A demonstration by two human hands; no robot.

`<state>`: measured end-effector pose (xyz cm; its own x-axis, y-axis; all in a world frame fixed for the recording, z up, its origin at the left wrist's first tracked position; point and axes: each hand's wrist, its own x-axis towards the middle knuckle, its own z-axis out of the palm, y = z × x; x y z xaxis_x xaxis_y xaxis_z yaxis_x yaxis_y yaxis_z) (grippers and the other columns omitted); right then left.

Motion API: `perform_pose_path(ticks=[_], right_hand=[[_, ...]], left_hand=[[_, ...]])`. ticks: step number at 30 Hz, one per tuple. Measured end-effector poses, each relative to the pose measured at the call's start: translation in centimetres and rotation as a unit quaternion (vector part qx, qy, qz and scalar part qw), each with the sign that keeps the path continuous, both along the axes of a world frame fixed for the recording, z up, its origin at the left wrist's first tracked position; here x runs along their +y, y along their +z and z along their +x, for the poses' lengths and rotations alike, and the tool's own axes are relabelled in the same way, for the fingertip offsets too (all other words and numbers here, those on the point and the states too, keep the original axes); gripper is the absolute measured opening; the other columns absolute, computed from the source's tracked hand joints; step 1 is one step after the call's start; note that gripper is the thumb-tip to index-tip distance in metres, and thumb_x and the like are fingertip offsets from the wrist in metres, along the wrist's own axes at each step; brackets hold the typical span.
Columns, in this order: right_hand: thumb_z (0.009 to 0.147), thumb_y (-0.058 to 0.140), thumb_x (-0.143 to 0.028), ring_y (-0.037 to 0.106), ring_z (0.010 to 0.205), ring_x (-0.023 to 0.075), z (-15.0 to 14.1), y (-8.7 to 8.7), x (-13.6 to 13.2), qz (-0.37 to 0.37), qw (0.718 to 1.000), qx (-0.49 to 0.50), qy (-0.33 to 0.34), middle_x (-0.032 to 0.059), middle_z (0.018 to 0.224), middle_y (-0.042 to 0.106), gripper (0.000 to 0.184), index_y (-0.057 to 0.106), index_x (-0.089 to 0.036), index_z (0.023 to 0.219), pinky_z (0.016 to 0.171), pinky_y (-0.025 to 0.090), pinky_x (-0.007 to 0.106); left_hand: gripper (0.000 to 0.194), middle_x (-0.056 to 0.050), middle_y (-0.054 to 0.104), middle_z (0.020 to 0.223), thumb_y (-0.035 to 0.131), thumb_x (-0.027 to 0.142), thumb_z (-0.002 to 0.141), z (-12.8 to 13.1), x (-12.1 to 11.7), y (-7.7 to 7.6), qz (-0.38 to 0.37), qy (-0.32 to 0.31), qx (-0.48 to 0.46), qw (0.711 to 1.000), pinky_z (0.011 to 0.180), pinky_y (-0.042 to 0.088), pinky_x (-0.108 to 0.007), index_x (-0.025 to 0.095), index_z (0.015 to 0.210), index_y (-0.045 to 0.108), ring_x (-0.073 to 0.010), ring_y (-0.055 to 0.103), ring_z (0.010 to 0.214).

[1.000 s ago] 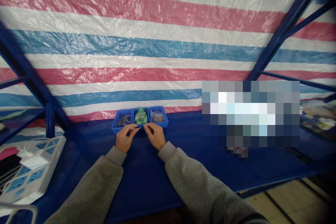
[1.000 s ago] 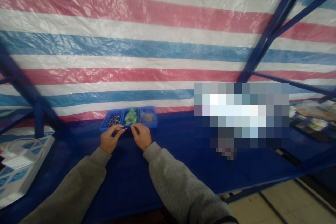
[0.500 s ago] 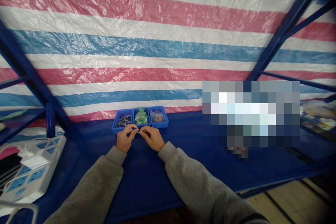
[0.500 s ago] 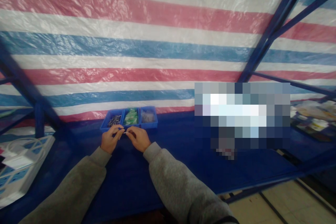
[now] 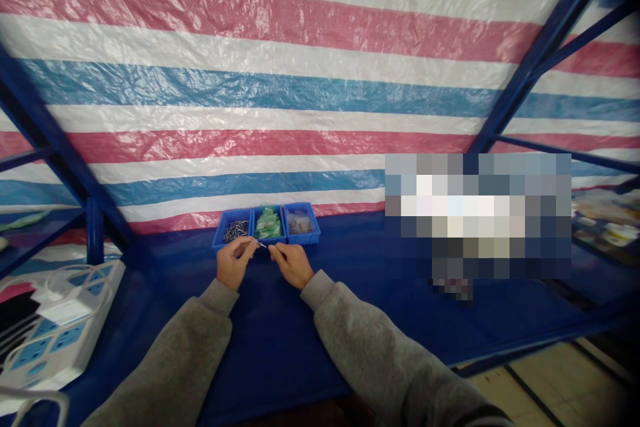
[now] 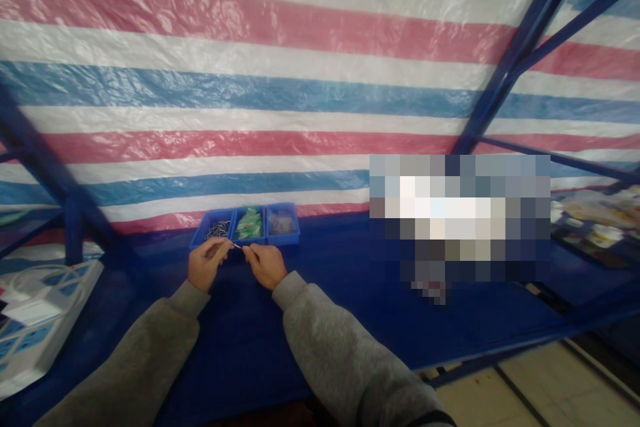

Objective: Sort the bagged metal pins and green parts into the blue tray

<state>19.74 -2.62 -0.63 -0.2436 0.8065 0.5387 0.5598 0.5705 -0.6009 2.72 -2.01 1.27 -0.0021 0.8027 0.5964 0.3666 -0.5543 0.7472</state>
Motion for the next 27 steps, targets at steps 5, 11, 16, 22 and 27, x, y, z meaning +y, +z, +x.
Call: perform_pose_path(ticks=[5, 11, 16, 22, 27], right_hand=[[0.093, 0.041, -0.036, 0.058, 0.061, 0.0118, 0.1, -0.5, 0.5, -0.011, 0.998, -0.019, -0.062, 0.0007, 0.065, 0.064, 0.036, 0.061, -0.019, 0.069, 0.061, 0.036, 0.021], [0.088, 0.050, -0.030, 0.060, 0.065, 0.0147, 0.3, -0.9, 0.9, -0.056, 0.984, -0.093, -0.139, 0.0015, 0.068, 0.066, 0.019, 0.064, -0.022, 0.078, 0.059, 0.036, 0.023], [0.081, 0.057, -0.023, 0.062, 0.078, 0.0188, 0.8, -1.0, 1.0, -0.090, 0.970, -0.163, -0.159, 0.0039, 0.082, 0.069, 0.018, 0.063, -0.024, 0.098, 0.064, 0.040, 0.026], [0.082, 0.053, -0.019, 0.062, 0.084, 0.0206, 1.2, -1.0, 1.1, -0.094, 0.961, -0.188, -0.180, 0.0067, 0.090, 0.068, 0.019, 0.065, -0.023, 0.096, 0.067, 0.042, 0.028], [0.082, 0.052, -0.019, 0.062, 0.086, 0.0201, 1.1, -1.1, 1.0, -0.094, 0.961, -0.199, -0.168, 0.0068, 0.093, 0.067, 0.021, 0.064, -0.024, 0.100, 0.070, 0.043, 0.028]], left_hand=[[0.016, -0.007, 0.066, 0.086, 0.055, 0.030, 0.083, -2.9, 1.2, 0.8, 0.185, 0.195, 0.181, 0.946, 0.078, 0.045, -0.031, 0.018, 0.086, 0.066, -0.0175, 0.059, 0.079], [0.019, -0.009, 0.062, 0.105, 0.055, 0.024, 0.081, -3.4, 2.2, 0.4, 0.163, 0.233, 0.327, 0.901, 0.081, 0.040, -0.038, 0.022, 0.096, 0.065, -0.0259, 0.053, 0.099], [0.021, -0.006, 0.065, 0.095, 0.047, 0.023, 0.086, -2.0, 1.6, -0.7, 0.175, 0.086, 0.326, 0.925, 0.086, 0.044, -0.031, 0.022, 0.097, 0.064, -0.0189, 0.059, 0.093], [0.020, -0.002, 0.070, 0.090, 0.049, 0.025, 0.085, -0.5, 0.9, -2.1, 0.094, -0.053, 0.356, 0.928, 0.070, 0.047, -0.023, 0.024, 0.096, 0.065, -0.0144, 0.065, 0.074], [0.020, -0.001, 0.071, 0.083, 0.047, 0.028, 0.085, -0.4, 1.0, -2.0, 0.060, -0.011, 0.348, 0.935, 0.061, 0.045, -0.022, 0.024, 0.091, 0.066, -0.0130, 0.062, 0.060]])
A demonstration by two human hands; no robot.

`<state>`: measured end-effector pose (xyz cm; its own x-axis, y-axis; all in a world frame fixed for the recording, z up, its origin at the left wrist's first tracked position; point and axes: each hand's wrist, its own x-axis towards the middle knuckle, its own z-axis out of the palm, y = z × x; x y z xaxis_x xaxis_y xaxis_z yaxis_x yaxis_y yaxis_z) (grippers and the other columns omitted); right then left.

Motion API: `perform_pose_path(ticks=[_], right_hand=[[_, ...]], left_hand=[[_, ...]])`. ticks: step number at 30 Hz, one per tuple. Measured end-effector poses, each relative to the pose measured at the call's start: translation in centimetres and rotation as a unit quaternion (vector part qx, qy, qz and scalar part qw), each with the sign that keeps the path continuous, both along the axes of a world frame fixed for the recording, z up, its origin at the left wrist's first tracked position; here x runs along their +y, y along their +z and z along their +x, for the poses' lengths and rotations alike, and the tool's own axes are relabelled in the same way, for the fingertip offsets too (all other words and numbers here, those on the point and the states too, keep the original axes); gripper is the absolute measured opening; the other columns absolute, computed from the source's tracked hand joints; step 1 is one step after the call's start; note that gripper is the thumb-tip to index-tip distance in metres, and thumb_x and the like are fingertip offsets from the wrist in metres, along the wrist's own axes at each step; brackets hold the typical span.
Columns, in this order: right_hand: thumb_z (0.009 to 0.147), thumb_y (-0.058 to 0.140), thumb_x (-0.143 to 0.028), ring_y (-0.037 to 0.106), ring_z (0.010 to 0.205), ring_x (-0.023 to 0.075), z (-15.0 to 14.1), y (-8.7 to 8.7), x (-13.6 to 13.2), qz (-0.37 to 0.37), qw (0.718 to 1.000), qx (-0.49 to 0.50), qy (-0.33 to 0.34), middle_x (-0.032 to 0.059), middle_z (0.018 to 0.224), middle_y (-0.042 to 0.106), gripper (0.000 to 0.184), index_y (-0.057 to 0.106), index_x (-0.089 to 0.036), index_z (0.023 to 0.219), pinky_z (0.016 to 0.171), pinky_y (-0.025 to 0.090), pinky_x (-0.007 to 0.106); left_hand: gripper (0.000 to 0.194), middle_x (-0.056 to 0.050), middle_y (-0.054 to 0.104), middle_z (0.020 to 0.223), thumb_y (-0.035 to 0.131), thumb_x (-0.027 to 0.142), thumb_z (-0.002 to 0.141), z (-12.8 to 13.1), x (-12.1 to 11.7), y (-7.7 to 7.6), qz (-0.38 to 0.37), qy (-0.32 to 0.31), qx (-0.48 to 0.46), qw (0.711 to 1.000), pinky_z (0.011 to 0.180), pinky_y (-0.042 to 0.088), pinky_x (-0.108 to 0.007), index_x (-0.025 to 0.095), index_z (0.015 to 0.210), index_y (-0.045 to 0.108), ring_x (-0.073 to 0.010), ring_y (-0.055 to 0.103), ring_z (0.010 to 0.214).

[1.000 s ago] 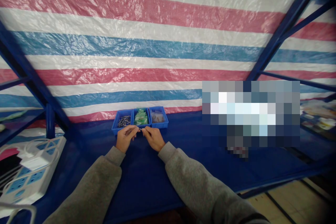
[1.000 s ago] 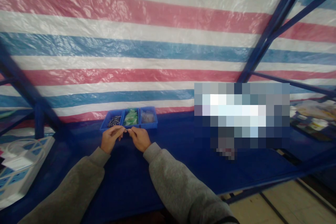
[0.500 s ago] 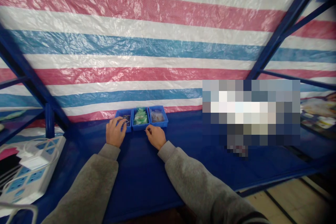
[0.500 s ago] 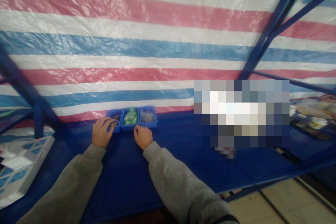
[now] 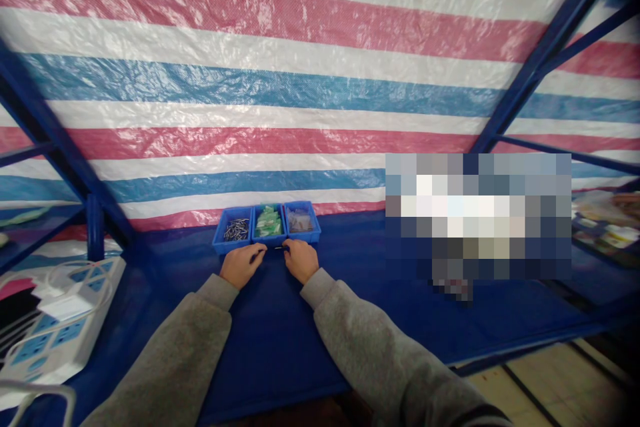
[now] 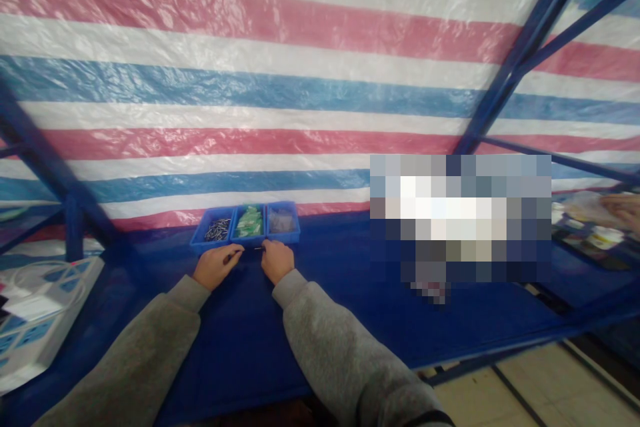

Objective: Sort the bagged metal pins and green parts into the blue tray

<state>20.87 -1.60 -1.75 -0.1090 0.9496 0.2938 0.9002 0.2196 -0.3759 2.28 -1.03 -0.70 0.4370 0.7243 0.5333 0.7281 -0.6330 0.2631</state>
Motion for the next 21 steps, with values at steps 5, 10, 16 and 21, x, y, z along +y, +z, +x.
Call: perform_pose_path(ticks=[5, 10, 16, 21], right_hand=[[0.086, 0.047, -0.020, 0.062, 0.087, 0.0187, 0.1, 0.2, 0.1, -0.025, 0.999, -0.039, -0.011, 0.0062, 0.090, 0.067, 0.017, 0.062, -0.022, 0.091, 0.070, 0.042, 0.026], [0.087, 0.045, -0.019, 0.061, 0.087, 0.0180, 0.0, 0.4, -0.1, -0.043, 0.996, -0.074, 0.032, 0.0053, 0.094, 0.065, 0.013, 0.058, -0.020, 0.091, 0.069, 0.041, 0.026], [0.088, 0.045, -0.021, 0.059, 0.082, 0.0166, -0.4, 0.6, -0.5, -0.031, 0.996, -0.068, 0.056, 0.0050, 0.097, 0.060, 0.010, 0.054, -0.019, 0.093, 0.067, 0.041, 0.026], [0.090, 0.046, -0.022, 0.057, 0.077, 0.0136, -0.9, 0.7, -0.9, 0.036, 0.996, -0.020, 0.081, 0.0030, 0.099, 0.055, 0.007, 0.052, -0.021, 0.092, 0.064, 0.039, 0.024]], left_hand=[[0.023, -0.001, 0.070, 0.078, 0.045, 0.031, 0.086, -0.1, 0.1, 0.0, -0.018, 0.019, 0.019, 0.999, 0.058, 0.043, -0.021, 0.023, 0.091, 0.065, -0.0124, 0.061, 0.059], [0.023, -0.002, 0.070, 0.088, 0.044, 0.031, 0.087, 0.0, 0.0, 0.0, -0.033, 0.015, 0.017, 0.999, 0.067, 0.046, -0.023, 0.021, 0.093, 0.065, -0.0138, 0.063, 0.071], [0.025, -0.003, 0.067, 0.095, 0.048, 0.036, 0.087, 0.2, -0.3, 0.4, -0.005, -0.004, 0.009, 1.000, 0.072, 0.048, -0.023, 0.022, 0.102, 0.063, -0.0146, 0.062, 0.081], [0.024, -0.003, 0.067, 0.092, 0.045, 0.034, 0.089, 0.2, -0.3, 0.4, 0.016, -0.033, 0.006, 0.999, 0.077, 0.047, -0.024, 0.021, 0.094, 0.065, -0.0144, 0.062, 0.084]])
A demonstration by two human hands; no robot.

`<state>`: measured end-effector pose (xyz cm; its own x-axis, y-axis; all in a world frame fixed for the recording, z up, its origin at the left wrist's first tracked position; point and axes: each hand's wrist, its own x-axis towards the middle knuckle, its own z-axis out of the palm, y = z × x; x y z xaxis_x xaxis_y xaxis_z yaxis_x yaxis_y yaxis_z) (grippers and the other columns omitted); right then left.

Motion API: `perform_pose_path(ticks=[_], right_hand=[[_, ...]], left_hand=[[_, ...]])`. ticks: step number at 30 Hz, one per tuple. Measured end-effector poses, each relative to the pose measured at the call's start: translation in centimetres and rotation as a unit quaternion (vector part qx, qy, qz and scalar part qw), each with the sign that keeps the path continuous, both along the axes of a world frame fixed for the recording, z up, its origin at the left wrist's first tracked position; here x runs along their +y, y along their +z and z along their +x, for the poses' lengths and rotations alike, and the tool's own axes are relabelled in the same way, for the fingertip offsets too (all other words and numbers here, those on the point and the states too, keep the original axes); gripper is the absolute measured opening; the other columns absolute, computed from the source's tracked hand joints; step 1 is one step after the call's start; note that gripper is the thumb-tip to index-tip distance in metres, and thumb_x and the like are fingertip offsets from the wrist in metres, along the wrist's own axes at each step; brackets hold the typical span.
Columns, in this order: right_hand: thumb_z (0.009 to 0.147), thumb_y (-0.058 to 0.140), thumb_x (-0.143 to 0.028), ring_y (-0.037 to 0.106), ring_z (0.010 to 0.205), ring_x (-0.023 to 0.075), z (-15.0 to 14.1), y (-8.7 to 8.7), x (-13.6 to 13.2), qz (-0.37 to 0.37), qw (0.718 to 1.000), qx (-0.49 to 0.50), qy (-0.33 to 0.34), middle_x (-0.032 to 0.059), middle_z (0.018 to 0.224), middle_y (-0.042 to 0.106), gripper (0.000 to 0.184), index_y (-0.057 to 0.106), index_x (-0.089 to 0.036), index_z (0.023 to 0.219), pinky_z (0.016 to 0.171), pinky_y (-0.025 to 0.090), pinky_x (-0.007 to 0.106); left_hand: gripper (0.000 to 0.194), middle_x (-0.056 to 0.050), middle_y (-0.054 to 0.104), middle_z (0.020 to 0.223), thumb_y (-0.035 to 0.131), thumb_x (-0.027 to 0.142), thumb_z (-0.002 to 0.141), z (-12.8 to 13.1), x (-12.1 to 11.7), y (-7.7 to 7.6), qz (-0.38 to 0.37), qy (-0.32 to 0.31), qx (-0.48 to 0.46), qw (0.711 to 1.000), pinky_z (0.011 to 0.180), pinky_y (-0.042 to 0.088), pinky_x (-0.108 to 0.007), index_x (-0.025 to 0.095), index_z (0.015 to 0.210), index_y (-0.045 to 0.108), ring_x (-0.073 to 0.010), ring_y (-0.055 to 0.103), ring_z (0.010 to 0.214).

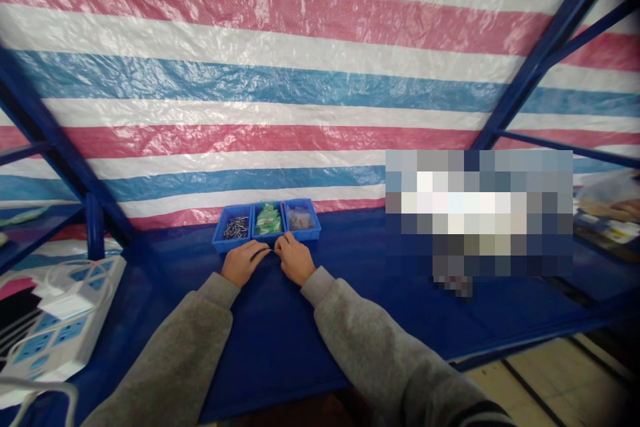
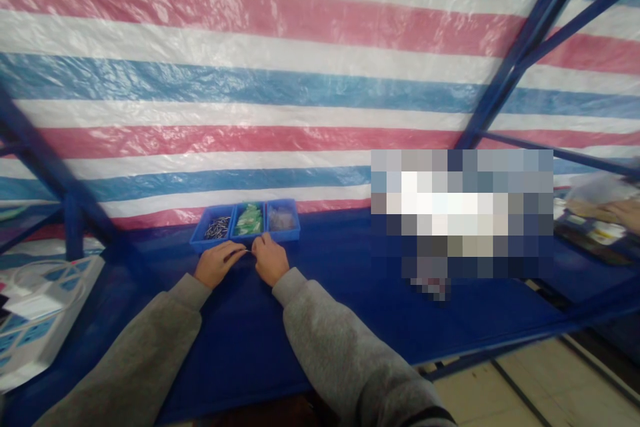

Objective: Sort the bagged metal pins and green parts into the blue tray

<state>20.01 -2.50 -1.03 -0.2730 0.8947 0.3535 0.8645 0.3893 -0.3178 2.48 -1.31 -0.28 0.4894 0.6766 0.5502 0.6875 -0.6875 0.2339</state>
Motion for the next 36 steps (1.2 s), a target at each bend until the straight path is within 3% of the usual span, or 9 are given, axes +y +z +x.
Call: perform_pose_path(ticks=[6, 13, 16, 22, 25, 30, 32, 36], right_hand=[[0.090, 0.046, -0.020, 0.055, 0.078, 0.0133, -0.1, -0.2, 0.2, 0.047, 0.994, 0.098, 0.034, 0.0011, 0.088, 0.058, 0.008, 0.054, -0.021, 0.089, 0.068, 0.039, 0.022], [0.087, 0.052, -0.024, 0.054, 0.073, 0.0136, 0.0, -0.5, 0.8, 0.093, 0.962, 0.247, 0.069, 0.0020, 0.080, 0.060, 0.011, 0.061, -0.019, 0.085, 0.070, 0.041, 0.023], [0.087, 0.052, -0.026, 0.054, 0.072, 0.0137, -0.1, -0.4, 0.7, 0.099, 0.949, 0.287, 0.083, 0.0021, 0.078, 0.061, 0.013, 0.062, -0.019, 0.081, 0.069, 0.041, 0.023], [0.089, 0.048, -0.032, 0.056, 0.067, 0.0126, -0.3, 0.1, 0.4, 0.077, 0.931, 0.345, 0.090, 0.0022, 0.075, 0.062, 0.022, 0.062, -0.018, 0.079, 0.063, 0.041, 0.022], [0.091, 0.045, -0.035, 0.055, 0.061, 0.0112, -0.4, 0.1, 0.3, 0.061, 0.931, 0.347, 0.097, 0.0000, 0.066, 0.059, 0.029, 0.063, -0.018, 0.075, 0.060, 0.040, 0.021], [0.094, 0.036, -0.037, 0.052, 0.054, 0.0097, -0.2, 0.3, 0.2, 0.069, 0.936, 0.339, 0.066, -0.0022, 0.055, 0.053, 0.041, 0.062, -0.017, 0.070, 0.059, 0.037, 0.021], [0.095, 0.034, -0.036, 0.052, 0.054, 0.0100, -0.1, 0.4, 0.2, 0.075, 0.936, 0.339, 0.050, -0.0020, 0.055, 0.053, 0.042, 0.062, -0.017, 0.070, 0.058, 0.037, 0.021], [0.094, 0.034, -0.036, 0.052, 0.054, 0.0106, 0.0, 0.4, 0.2, 0.074, 0.941, 0.326, 0.047, -0.0017, 0.055, 0.054, 0.041, 0.062, -0.017, 0.070, 0.058, 0.037, 0.021]], left_hand=[[0.022, -0.003, 0.067, 0.089, 0.045, 0.032, 0.090, -0.2, 0.1, 0.0, 0.003, -0.001, -0.041, 0.999, 0.077, 0.047, -0.025, 0.020, 0.089, 0.063, -0.0148, 0.062, 0.084], [0.019, -0.004, 0.068, 0.087, 0.049, 0.032, 0.087, -0.2, -0.1, 0.1, 0.007, 0.027, -0.101, 0.995, 0.077, 0.047, -0.026, 0.019, 0.089, 0.064, -0.0161, 0.063, 0.082], [0.019, -0.003, 0.069, 0.082, 0.054, 0.033, 0.084, 0.0, -0.6, 0.6, -0.022, 0.024, -0.149, 0.988, 0.069, 0.048, -0.024, 0.019, 0.086, 0.066, -0.0149, 0.062, 0.072], [0.020, -0.001, 0.065, 0.072, 0.065, 0.035, 0.075, 0.5, -0.9, 0.9, -0.154, 0.005, -0.327, 0.932, 0.050, 0.046, -0.021, 0.017, 0.083, 0.066, -0.0107, 0.055, 0.055], [0.020, -0.001, 0.062, 0.071, 0.067, 0.035, 0.073, 0.7, -0.8, 1.0, -0.197, -0.011, -0.370, 0.908, 0.044, 0.043, -0.020, 0.016, 0.081, 0.065, -0.0084, 0.051, 0.050], [0.021, -0.007, 0.063, 0.095, 0.062, 0.035, 0.078, 1.2, -0.9, 1.1, -0.201, -0.049, -0.421, 0.883, 0.053, 0.048, -0.022, 0.016, 0.081, 0.054, -0.0133, 0.060, 0.072], [0.021, -0.008, 0.064, 0.097, 0.057, 0.036, 0.082, 1.2, -0.9, 1.1, -0.197, -0.042, -0.412, 0.889, 0.056, 0.050, -0.024, 0.016, 0.083, 0.050, -0.0162, 0.062, 0.080], [0.019, -0.003, 0.065, 0.074, 0.055, 0.035, 0.084, 0.6, -1.0, 1.1, -0.134, 0.004, -0.300, 0.945, 0.064, 0.051, -0.026, 0.016, 0.082, 0.054, -0.0141, 0.063, 0.069]])
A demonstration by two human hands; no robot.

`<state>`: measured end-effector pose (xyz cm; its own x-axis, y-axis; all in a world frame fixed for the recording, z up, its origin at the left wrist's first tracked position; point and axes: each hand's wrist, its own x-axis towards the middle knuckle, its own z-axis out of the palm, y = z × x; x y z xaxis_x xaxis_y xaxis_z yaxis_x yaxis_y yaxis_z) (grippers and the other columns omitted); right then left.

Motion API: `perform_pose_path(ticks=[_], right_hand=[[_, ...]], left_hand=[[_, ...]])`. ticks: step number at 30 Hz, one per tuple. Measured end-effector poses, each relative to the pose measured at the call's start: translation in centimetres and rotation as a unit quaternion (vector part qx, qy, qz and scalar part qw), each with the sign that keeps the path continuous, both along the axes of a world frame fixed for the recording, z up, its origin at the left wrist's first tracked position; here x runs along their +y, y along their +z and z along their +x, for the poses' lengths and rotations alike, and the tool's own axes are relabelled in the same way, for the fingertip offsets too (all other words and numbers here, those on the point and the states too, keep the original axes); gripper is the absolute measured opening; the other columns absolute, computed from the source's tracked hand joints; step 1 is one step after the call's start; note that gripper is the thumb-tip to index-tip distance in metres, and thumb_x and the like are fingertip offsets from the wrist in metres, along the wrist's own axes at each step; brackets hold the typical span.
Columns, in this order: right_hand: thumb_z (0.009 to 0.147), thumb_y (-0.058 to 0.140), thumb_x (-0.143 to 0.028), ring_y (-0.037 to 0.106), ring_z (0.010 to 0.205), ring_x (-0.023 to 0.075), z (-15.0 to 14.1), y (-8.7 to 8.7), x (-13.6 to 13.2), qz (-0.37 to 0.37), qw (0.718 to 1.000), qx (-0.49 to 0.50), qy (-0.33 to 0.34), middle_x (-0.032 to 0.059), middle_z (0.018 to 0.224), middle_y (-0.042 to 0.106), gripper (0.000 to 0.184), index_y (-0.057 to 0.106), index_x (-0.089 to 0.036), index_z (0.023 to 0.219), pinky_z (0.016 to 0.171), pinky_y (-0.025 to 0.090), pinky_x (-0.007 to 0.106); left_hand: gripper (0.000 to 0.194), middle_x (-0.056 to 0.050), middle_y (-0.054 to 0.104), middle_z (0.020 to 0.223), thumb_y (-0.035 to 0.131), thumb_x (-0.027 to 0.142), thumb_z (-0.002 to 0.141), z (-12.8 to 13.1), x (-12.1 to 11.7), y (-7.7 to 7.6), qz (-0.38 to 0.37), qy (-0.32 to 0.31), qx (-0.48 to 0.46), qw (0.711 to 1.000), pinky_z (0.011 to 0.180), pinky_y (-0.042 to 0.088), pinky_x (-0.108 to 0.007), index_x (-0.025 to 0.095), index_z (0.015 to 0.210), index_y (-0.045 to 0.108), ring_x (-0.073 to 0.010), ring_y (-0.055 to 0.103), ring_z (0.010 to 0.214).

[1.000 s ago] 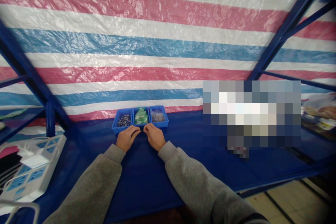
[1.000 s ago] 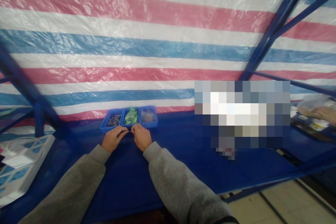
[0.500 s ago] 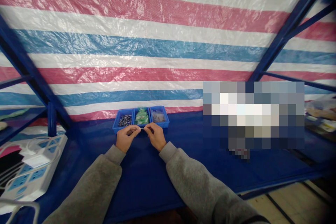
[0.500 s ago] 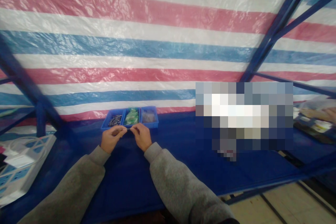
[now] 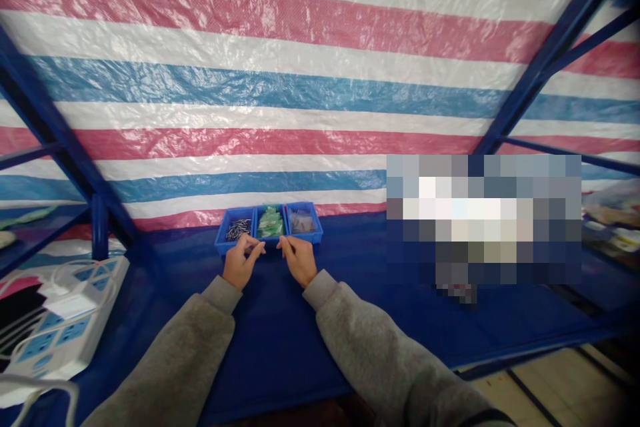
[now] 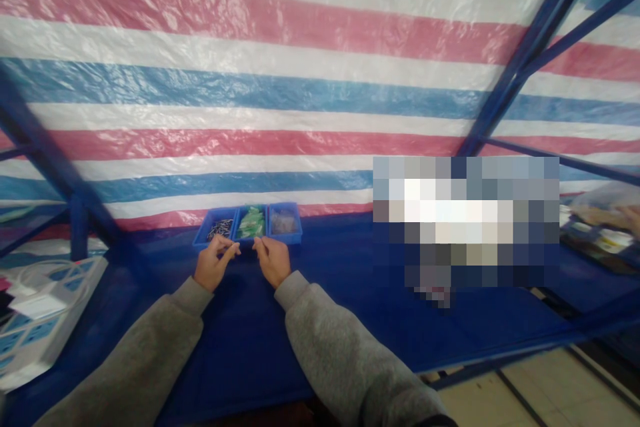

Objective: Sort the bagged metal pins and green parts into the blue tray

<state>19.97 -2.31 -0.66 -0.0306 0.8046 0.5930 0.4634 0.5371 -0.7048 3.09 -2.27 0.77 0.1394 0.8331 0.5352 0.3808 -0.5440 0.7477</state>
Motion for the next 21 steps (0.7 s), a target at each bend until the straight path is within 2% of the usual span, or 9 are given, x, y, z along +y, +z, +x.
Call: perform_pose_path(ticks=[4, 9, 11, 13, 17, 21], right_hand=[[0.094, 0.034, -0.036, 0.054, 0.057, 0.0113, -0.07, -0.05, 0.00, 0.006, 1.000, -0.013, -0.002, -0.0006, 0.058, 0.056, 0.042, 0.063, -0.018, 0.070, 0.060, 0.038, 0.021], [0.094, 0.035, -0.035, 0.054, 0.058, 0.0115, -0.05, -0.02, 0.04, 0.009, 1.000, -0.013, -0.007, 0.0000, 0.059, 0.058, 0.041, 0.063, -0.017, 0.070, 0.060, 0.038, 0.021], [0.094, 0.035, -0.035, 0.054, 0.059, 0.0116, -0.02, 0.04, 0.03, 0.012, 1.000, -0.013, -0.008, 0.0003, 0.061, 0.059, 0.040, 0.063, -0.017, 0.071, 0.060, 0.037, 0.021], [0.094, 0.036, -0.034, 0.054, 0.060, 0.0118, -0.02, 0.10, 0.01, 0.013, 1.000, -0.014, -0.007, 0.0006, 0.062, 0.059, 0.040, 0.063, -0.017, 0.071, 0.061, 0.038, 0.022], [0.092, 0.041, -0.031, 0.056, 0.066, 0.0127, -0.10, 0.17, -0.09, 0.014, 1.000, -0.011, 0.003, 0.0027, 0.073, 0.064, 0.030, 0.065, -0.017, 0.082, 0.063, 0.040, 0.022], [0.089, 0.047, -0.031, 0.055, 0.064, 0.0120, -0.26, 0.15, -0.27, 0.018, 0.999, -0.009, 0.037, 0.0025, 0.080, 0.064, 0.023, 0.063, -0.018, 0.097, 0.064, 0.042, 0.022]], left_hand=[[0.019, 0.000, 0.065, 0.065, 0.059, 0.036, 0.081, -0.37, -0.02, 0.08, 0.078, 0.015, 0.084, 0.993, 0.064, 0.050, -0.025, 0.017, 0.083, 0.062, -0.0126, 0.061, 0.060], [0.019, -0.005, 0.070, 0.083, 0.054, 0.032, 0.085, -0.58, 0.25, 0.05, 0.152, 0.005, 0.120, 0.981, 0.077, 0.049, -0.029, 0.020, 0.086, 0.069, -0.0165, 0.063, 0.078], [0.023, -0.005, 0.069, 0.086, 0.048, 0.030, 0.089, -0.76, 0.46, -0.09, 0.144, 0.003, 0.120, 0.982, 0.077, 0.049, -0.029, 0.020, 0.095, 0.068, -0.0154, 0.062, 0.079], [0.027, -0.004, 0.068, 0.084, 0.042, 0.030, 0.091, -0.91, 0.60, -0.25, 0.119, 0.001, 0.113, 0.986, 0.071, 0.049, -0.025, 0.021, 0.103, 0.065, -0.0126, 0.060, 0.071], [0.029, 0.001, 0.061, 0.065, 0.039, 0.033, 0.092, -0.81, 0.36, -0.29, 0.044, -0.018, 0.088, 0.995, 0.055, 0.044, -0.021, 0.018, 0.110, 0.057, -0.0086, 0.051, 0.050], [0.028, 0.008, 0.048, 0.048, 0.038, 0.036, 0.091, -0.47, -0.28, 0.12, -0.014, -0.034, 0.068, 0.997, 0.047, 0.037, -0.019, 0.017, 0.109, 0.049, -0.0082, 0.043, 0.040]])
